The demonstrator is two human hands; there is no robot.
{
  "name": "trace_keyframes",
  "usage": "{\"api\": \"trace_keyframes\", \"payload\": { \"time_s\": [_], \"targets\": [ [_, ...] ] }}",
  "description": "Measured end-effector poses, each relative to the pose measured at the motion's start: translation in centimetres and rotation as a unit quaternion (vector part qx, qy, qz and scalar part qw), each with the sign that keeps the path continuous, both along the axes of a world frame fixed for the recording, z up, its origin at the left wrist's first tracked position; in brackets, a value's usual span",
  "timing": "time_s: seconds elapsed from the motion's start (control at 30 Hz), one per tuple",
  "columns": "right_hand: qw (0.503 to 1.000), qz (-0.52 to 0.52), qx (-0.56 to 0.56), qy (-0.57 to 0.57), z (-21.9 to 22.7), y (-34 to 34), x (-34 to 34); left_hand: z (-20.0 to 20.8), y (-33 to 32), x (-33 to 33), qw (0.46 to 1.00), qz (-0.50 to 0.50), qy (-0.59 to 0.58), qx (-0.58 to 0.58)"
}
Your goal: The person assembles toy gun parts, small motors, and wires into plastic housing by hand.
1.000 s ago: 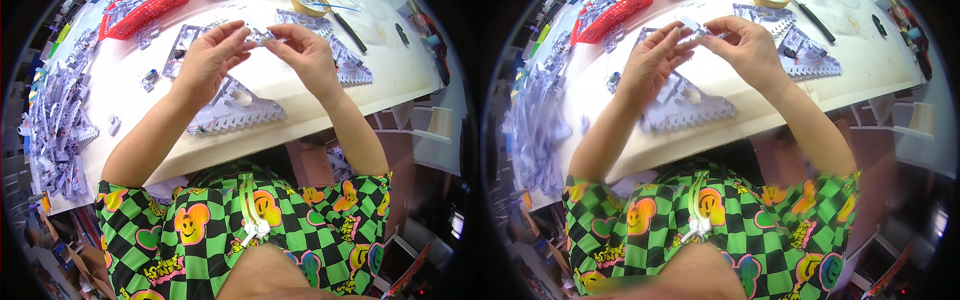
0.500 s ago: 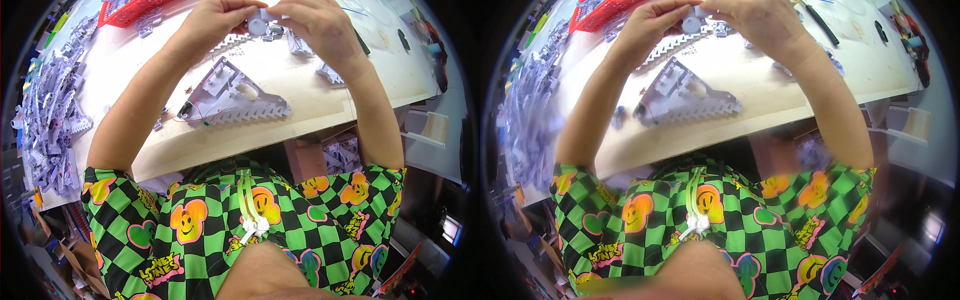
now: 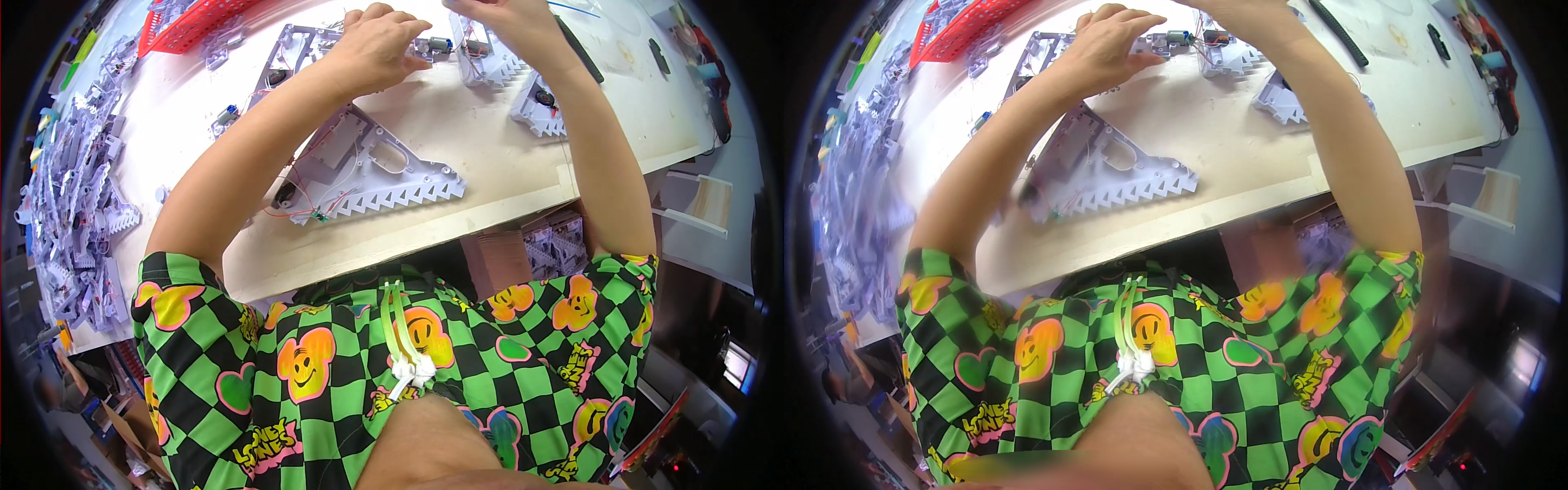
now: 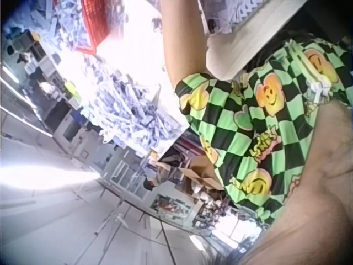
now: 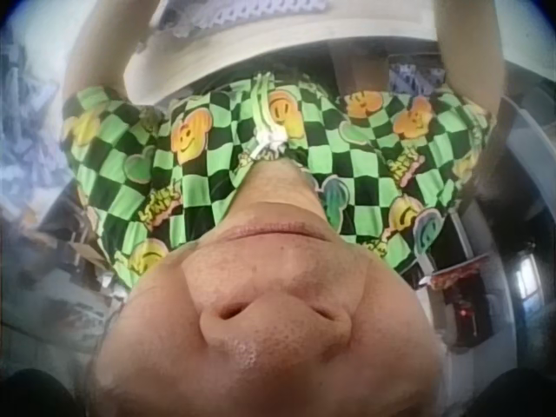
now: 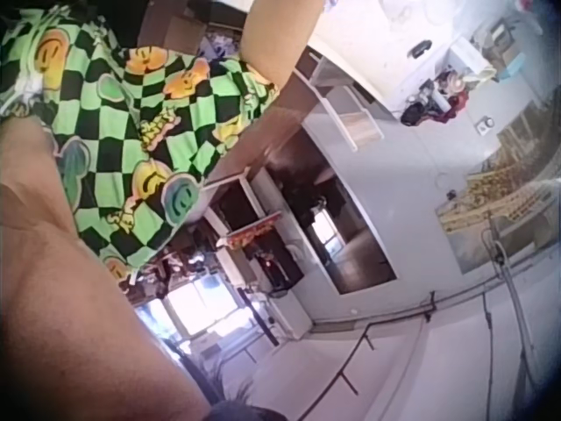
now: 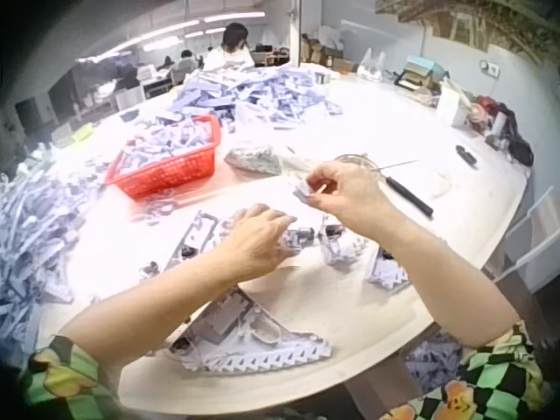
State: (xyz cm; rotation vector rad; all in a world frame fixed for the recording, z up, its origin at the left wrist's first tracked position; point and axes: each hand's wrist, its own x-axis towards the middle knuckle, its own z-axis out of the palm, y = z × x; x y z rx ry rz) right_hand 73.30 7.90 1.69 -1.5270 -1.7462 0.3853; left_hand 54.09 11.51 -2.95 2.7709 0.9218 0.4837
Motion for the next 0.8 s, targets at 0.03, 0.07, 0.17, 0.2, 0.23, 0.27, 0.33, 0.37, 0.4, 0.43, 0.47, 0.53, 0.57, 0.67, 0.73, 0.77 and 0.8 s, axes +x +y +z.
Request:
{"api": "trace_keyframes", "payload": {
  "time_s": [0.03,0.07,0.17,0.2,0.23,0.27,0.33,0.37,0.4,0.43,0.47,0.53,0.57,0.67,0.73,0.77,0.8],
  "targets": [
    [1.0,0.006,-0.014,0.024,-0.7,0.6,0.0,0.3,-0.2,0.5,0.999,0.013,0.036,0.0],
    [0.998,0.013,-0.028,0.047,-1.5,1.3,0.1,0.2,0.0,1.0,0.999,0.011,0.036,0.0],
    [0.999,0.015,-0.03,0.001,-3.2,2.2,0.0,-0.5,0.5,1.8,0.991,0.025,0.13,-0.026],
    [0.996,0.005,-0.001,-0.089,-3.5,2.3,-0.1,-0.6,0.4,1.6,0.993,0.039,0.114,-0.018],
    [0.993,0.01,0.024,-0.113,-3.7,2.3,0.0,-0.9,0.3,1.4,0.994,0.052,0.098,-0.01],
    [0.993,0.01,0.023,-0.113,-4.1,2.3,0.2,-1.3,0.4,1.0,0.994,0.052,0.099,-0.01],
    [0.984,-0.015,-0.008,-0.179,-4.4,1.9,0.7,-2.0,0.7,0.2,0.992,-0.012,0.04,0.119],
    [0.984,-0.017,-0.009,-0.18,-4.4,1.5,1.1,-2.4,0.8,0.0,0.992,-0.013,0.039,0.118],
    [0.976,-0.037,-0.026,-0.213,-4.1,0.9,0.9,-2.3,0.7,-0.4,0.995,-0.025,0.026,0.098],
    [0.967,-0.057,-0.042,-0.246,-4.0,0.5,0.9,-2.2,0.5,-0.6,0.996,-0.037,0.014,0.078],
    [0.967,-0.054,-0.043,-0.245,-4.1,0.4,0.9,-2.1,0.5,-0.7,0.996,-0.035,0.016,0.077],
    [0.966,-0.055,-0.041,-0.248,-4.1,-0.2,1.3,1.1,-1.3,-0.3,0.99,0.025,0.131,-0.033],
    [0.967,-0.053,-0.043,-0.247,-3.8,-0.4,1.5,0.8,-0.8,-0.7,0.996,0.049,0.068,-0.036],
    [0.982,-0.052,-0.069,-0.165,-2.0,-1.1,1.6,1.0,2.5,-3.9,0.992,0.046,-0.112,-0.045],
    [0.991,-0.02,-0.025,-0.132,-1.1,-1.3,1.7,1.8,2.5,-5.1,0.99,0.047,-0.118,-0.064],
    [0.992,-0.026,-0.05,-0.109,-0.7,-1.6,1.5,1.6,2.2,-5.4,0.99,0.049,-0.118,-0.063],
    [0.992,-0.025,-0.05,-0.109,-0.6,-1.7,1.4,1.5,1.6,-5.4,0.997,0.026,-0.063,-0.035]
  ]
}}
